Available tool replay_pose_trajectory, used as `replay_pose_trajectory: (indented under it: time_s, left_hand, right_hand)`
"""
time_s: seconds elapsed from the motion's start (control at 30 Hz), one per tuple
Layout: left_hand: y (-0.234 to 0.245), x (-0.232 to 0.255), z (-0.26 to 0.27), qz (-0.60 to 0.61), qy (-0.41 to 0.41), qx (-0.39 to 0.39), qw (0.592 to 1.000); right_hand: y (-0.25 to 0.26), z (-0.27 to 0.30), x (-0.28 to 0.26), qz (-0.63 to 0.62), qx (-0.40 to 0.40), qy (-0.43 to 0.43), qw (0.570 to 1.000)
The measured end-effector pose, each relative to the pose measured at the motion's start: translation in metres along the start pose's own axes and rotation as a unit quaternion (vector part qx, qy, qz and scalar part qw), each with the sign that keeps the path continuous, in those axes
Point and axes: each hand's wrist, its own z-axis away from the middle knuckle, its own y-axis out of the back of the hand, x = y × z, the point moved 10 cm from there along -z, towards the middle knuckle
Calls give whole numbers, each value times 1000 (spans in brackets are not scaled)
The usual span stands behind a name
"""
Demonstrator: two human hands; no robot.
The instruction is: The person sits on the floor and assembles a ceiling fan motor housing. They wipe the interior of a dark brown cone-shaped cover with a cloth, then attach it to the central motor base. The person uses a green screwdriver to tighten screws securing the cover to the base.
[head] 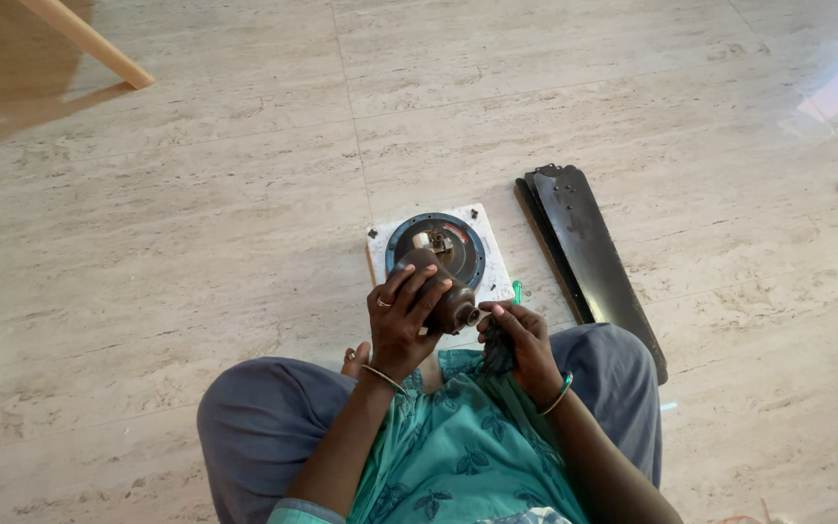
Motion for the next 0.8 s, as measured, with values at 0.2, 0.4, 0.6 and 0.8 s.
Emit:
replay_pose_trajectory:
  time_s: [0.2,0.4,0.6,0.8]
  left_hand:
    - [3,7,3,-42,-33,12,999]
    - [-5,6,16,-40,19,39,998]
    - [-8,9,10,103,105,78,986]
    - [-90,20,37,903,389,51,177]
  right_hand:
    - [-20,2,-5,-28,-17,1,999]
    - [-29,15,-22,82,38,54,994]
    - [-52,37,-79,276,87,218,932]
    - [-140,92,-119,550,-129,572,595]
